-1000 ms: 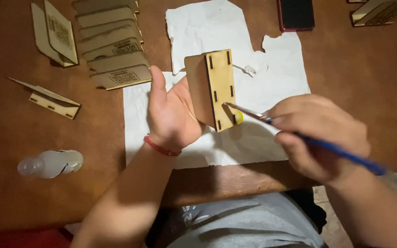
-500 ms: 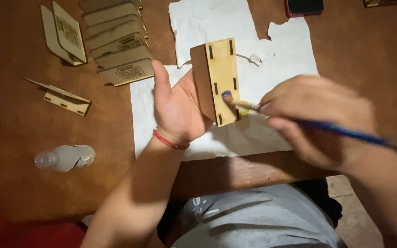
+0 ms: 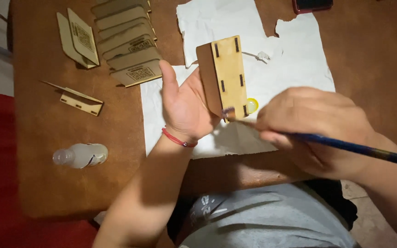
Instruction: Applying a yellow liquid to the edges of laser-cut wooden pieces using a brush and then stacking the pieces together on a table.
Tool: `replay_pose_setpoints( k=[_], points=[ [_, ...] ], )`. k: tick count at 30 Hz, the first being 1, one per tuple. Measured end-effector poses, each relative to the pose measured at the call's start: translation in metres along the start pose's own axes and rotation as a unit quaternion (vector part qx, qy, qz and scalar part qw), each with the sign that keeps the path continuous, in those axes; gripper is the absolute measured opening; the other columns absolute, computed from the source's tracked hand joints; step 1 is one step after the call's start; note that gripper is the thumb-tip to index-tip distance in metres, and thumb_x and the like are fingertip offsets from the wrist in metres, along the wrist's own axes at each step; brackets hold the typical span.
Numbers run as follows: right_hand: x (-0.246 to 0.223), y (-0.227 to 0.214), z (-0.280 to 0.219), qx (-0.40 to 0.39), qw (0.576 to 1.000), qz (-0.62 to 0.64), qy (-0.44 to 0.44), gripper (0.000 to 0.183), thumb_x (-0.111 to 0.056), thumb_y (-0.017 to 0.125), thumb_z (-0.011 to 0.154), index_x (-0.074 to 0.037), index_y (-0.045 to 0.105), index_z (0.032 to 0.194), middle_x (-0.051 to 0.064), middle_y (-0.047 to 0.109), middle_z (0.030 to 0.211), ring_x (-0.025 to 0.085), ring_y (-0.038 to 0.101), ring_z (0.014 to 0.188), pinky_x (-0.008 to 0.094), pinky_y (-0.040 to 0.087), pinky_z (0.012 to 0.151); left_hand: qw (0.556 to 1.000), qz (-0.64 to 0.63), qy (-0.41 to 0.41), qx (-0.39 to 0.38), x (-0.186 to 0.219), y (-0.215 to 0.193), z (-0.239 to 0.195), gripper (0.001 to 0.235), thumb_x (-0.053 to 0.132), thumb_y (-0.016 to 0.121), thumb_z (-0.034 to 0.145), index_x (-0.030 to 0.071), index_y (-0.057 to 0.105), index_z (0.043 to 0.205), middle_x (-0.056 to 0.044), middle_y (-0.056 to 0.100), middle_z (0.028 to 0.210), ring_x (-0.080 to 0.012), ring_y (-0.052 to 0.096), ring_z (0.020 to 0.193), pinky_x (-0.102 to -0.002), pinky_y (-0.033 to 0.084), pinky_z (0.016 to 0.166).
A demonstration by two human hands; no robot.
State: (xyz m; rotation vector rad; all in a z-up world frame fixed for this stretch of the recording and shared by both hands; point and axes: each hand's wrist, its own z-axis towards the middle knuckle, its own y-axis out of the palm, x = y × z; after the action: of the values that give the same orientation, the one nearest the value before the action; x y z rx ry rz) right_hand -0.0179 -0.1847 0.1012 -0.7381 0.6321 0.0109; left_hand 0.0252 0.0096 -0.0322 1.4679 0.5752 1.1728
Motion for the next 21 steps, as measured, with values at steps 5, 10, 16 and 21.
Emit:
replay_pose_setpoints(
  k=[5,10,16,21],
  points=[
    [-0.010,-0.022,-0.005,-0.050,0.995,-0.026,0.077,0.022,-0.015,0.052,0.090,-0.001,0.067,0.085,0.009,0.070,0.081,0.024,0.069,0.074,0.033,0.055,0.070,0.999,-0.023,0.013,-0.031,-0.003,-0.001,0.001,0.093,0.078,0.036,0.093,-0.001,0.055,0.139,-0.021,0.062,0.134,-0.0371,0.059,0.124,-0.053,0.048,0.101],
    [-0.003,-0.020,0.003,-0.007,0.994,-0.097,0.054,0.019,-0.009,0.057,0.093,0.007,0.067,0.092,0.018,0.068,0.087,0.031,0.067,0.078,0.040,0.052,0.078,0.998,-0.037,-0.004,-0.041,-0.004,0.000,-0.001,0.092,0.078,0.041,0.092,-0.001,0.057,0.137,-0.022,0.064,0.132,-0.0385,0.061,0.122,-0.054,0.047,0.102],
    [-0.007,-0.023,0.001,-0.123,0.992,-0.005,0.002,0.016,-0.015,0.055,0.093,-0.002,0.064,0.093,0.005,0.065,0.081,0.024,0.063,0.070,0.034,0.051,0.062,0.999,-0.017,0.011,-0.037,-0.004,0.003,-0.001,0.092,0.078,0.037,0.093,-0.001,0.055,0.137,-0.018,0.064,0.132,-0.0345,0.060,0.123,-0.050,0.048,0.103],
    [-0.001,-0.027,0.004,-0.032,0.994,-0.101,0.021,0.022,-0.016,0.054,0.094,0.002,0.066,0.097,0.014,0.068,0.089,0.031,0.065,0.079,0.040,0.051,0.079,0.998,-0.031,-0.005,-0.058,-0.005,0.006,-0.002,0.093,0.078,0.038,0.094,-0.001,0.054,0.140,-0.022,0.063,0.135,-0.0380,0.060,0.125,-0.053,0.047,0.105]
  ],
)
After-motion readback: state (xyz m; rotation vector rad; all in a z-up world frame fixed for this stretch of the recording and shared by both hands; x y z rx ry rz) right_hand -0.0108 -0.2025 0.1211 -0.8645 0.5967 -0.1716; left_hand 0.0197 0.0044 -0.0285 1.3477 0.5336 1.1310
